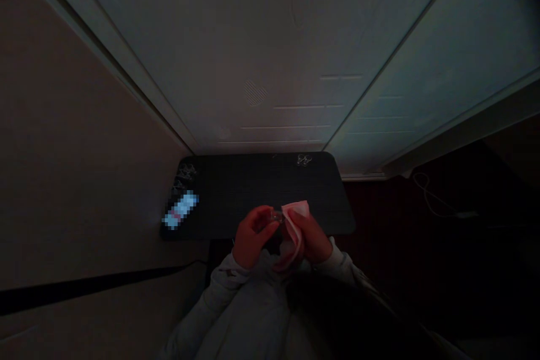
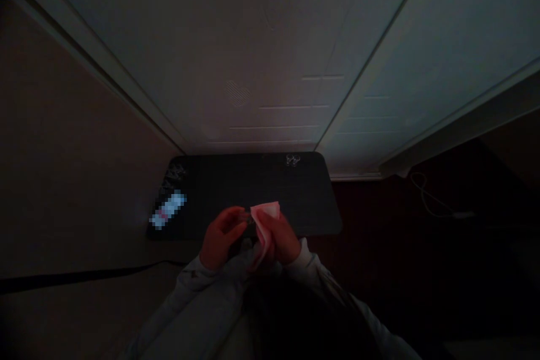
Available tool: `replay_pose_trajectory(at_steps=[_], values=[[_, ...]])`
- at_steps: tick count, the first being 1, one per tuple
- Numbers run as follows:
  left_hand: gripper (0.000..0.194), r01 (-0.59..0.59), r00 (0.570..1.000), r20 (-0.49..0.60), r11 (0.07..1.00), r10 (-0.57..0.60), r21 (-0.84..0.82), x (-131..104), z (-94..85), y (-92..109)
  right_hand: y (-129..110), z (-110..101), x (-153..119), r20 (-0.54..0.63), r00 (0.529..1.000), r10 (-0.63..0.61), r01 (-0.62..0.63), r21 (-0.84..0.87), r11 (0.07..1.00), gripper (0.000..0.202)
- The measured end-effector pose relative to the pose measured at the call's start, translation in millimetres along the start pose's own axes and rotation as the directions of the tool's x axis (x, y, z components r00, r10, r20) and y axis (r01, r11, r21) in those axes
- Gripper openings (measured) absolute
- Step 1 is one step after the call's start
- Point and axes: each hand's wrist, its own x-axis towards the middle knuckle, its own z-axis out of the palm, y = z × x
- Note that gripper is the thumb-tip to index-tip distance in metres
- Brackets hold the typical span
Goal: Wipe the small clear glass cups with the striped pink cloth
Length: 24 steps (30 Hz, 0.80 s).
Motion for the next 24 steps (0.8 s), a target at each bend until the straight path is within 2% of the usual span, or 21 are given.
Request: replay_pose_trajectory(at_steps=[6,11,17,20,24], values=[[0.03,0.078,0.995,-0.052,0.991,-0.084,-0.11,6.2,-4.0,-3.1,-8.1,2.7,-7.9,0.111,0.993,0.038,-0.062,0.224,0.973,0.025],[0.028,0.12,0.992,-0.006,0.948,-0.128,-0.296,5.6,-3.4,-10.8,-7.8,-0.8,-8.2,0.128,0.99,0.051,-0.09,0.324,0.942,0.023],[0.029,0.207,0.974,0.041,0.808,-0.222,-0.552,6.1,1.5,-8.7,-5.2,-5.7,-6.4,0.21,0.977,0.04,-0.099,0.277,0.956,0.025],[0.028,0.233,0.969,0.083,0.764,-0.231,-0.602,7.5,0.5,-8.4,-7.7,-4.7,-8.4,0.22,0.974,0.048,-0.101,0.237,0.966,0.029],[0.027,0.237,0.97,0.099,0.757,-0.224,-0.609,8.4,-0.9,-10.1,-9.8,-3.7,-9.9,0.242,0.97,0.03,-0.069,0.155,0.985,0.025]])
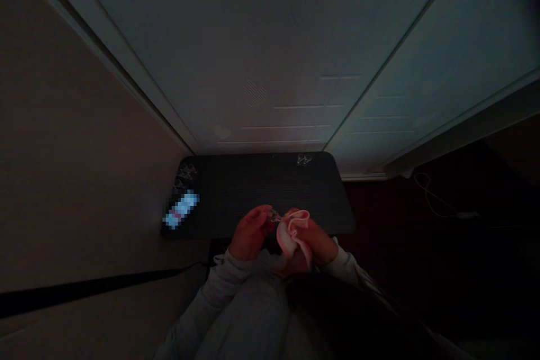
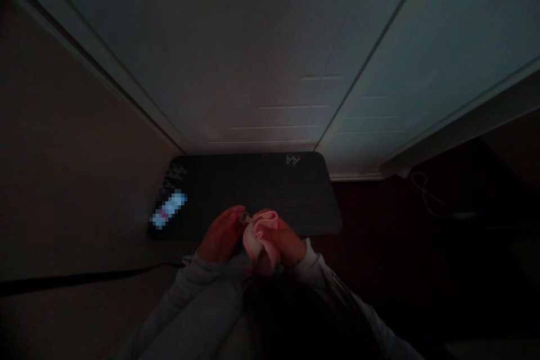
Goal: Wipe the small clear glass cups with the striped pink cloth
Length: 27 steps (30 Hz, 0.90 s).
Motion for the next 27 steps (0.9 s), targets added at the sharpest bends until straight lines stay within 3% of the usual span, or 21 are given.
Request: replay_pose_trajectory(at_steps=[10,14,17,21,27], values=[[0.029,-0.056,0.996,-0.061,0.993,0.063,0.107,-0.6,0.5,-1.7,8.8,-4.8,5.2,-0.13,0.991,-0.041,0.035,-0.046,0.998,0.024],[0.032,-0.114,0.98,-0.116,0.938,0.16,0.326,2.6,-3.0,-3.5,9.1,-5.9,6.1,-0.171,0.983,-0.062,0.053,-0.06,0.997,0.025],[0.033,-0.169,0.939,-0.165,0.821,0.303,0.546,1.5,-2.8,-2.0,9.7,-5.5,6.3,-0.201,0.976,-0.084,0.072,-0.063,0.995,0.023],[0.035,-0.219,0.932,-0.074,0.714,0.355,0.665,-5.1,2.4,-0.2,11.1,-3.8,5.6,-0.19,0.973,-0.132,0.109,-0.129,0.986,0.022],[0.05,-0.321,0.93,0.077,0.692,0.359,0.646,-10.3,4.6,-2.3,9.9,-2.5,2.7,-0.118,0.988,-0.096,0.082,-0.116,0.99,0.024]])
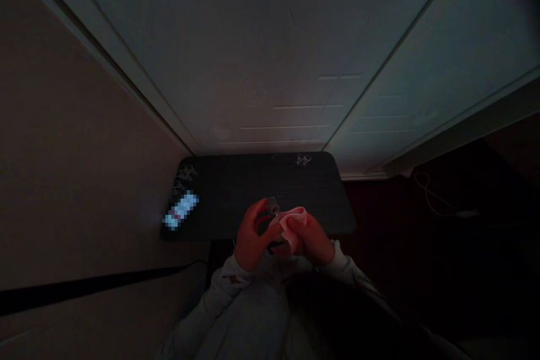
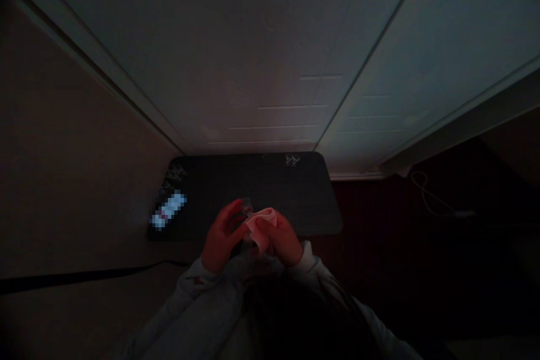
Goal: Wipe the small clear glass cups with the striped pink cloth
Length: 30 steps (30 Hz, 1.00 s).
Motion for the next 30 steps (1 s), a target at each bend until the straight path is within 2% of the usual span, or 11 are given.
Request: replay_pose_trajectory(at_steps=[3,9,15,19,22,25,30], values=[[0.054,-0.039,0.999,0.017,0.999,0.039,0.017,-0.5,-1.2,0.1,-0.5,1.9,-0.7,0.024,1.0,0.004,-0.004,0.005,1.0,0.023],[0.062,-0.126,0.992,0.013,0.984,0.125,0.124,-2.6,-3.7,3.5,1.2,4.2,0.9,-0.044,0.997,0.061,-0.057,0.093,0.994,0.027],[0.063,-0.273,0.962,0.113,0.898,0.249,0.346,-4.2,-7.8,5.2,-0.6,2.8,3.6,-0.108,0.989,0.098,-0.078,0.181,0.98,0.026],[0.058,-0.378,0.924,0.221,0.841,0.313,0.387,-2.9,-8.1,8.5,0.0,0.8,4.7,-0.079,0.991,0.106,-0.089,0.195,0.977,0.027],[0.057,-0.424,0.896,0.31,0.821,0.318,0.382,-1.0,-6.0,11.2,-1.0,0.2,3.9,-0.055,0.994,0.089,-0.079,0.172,0.982,0.027],[0.06,-0.403,0.892,0.354,0.846,0.279,0.349,0.5,-3.5,15.0,-3.3,-0.3,1.5,-0.033,0.996,0.079,-0.075,0.118,0.99,0.027],[0.063,-0.295,0.907,0.38,0.919,0.183,0.261,-0.6,-4.2,21.9,-5.9,-1.1,0.3,0.018,0.995,0.094,-0.094,0.023,0.995,0.026]])
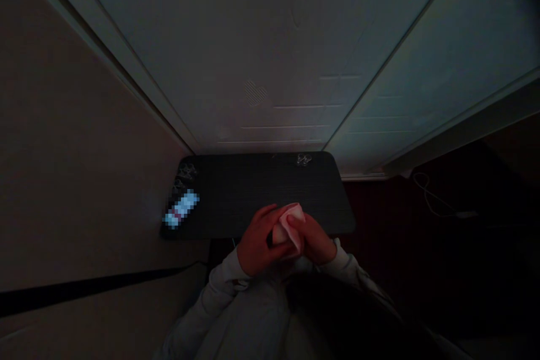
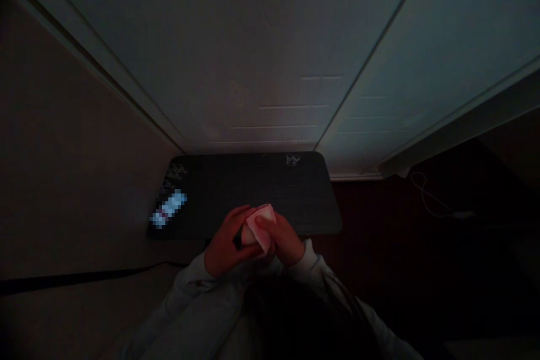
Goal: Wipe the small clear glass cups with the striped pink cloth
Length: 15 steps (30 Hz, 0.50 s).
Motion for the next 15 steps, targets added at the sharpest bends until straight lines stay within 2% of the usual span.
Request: replay_pose_trajectory(at_steps=[3,6,8,11,13,15], values=[[0.06,0.032,0.995,-0.09,0.999,-0.034,-0.021,-2.7,-4.3,-1.8,-1.5,2.7,1.7,-0.053,0.998,-0.027,0.025,-0.027,0.999,0.023],[0.059,0.027,0.983,-0.185,0.999,-0.02,0.036,-3.7,-8.8,-6.7,-3.1,7.1,2.4,-0.101,0.994,-0.03,0.024,-0.064,0.998,0.026],[0.055,0.018,0.978,-0.207,0.997,-0.002,0.076,-2.5,-10.3,-9.0,-3.8,9.2,2.2,-0.16,0.986,-0.054,0.038,-0.101,0.994,0.029],[0.032,0.034,0.97,-0.245,0.99,0.0,0.136,-0.2,-8.9,-9.2,-4.8,10.6,1.7,-0.277,0.948,-0.156,0.104,-0.192,0.976,0.033],[0.012,0.056,0.971,-0.236,0.988,-0.021,0.146,0.2,-6.0,-7.6,-5.4,11.1,1.9,-0.32,0.926,-0.201,0.126,-0.24,0.963,0.035],[0.006,0.073,0.986,-0.159,0.99,-0.054,0.119,-0.6,-2.8,-5.8,-5.3,11.5,2.5,-0.329,0.92,-0.213,0.135,-0.245,0.96,0.037]])
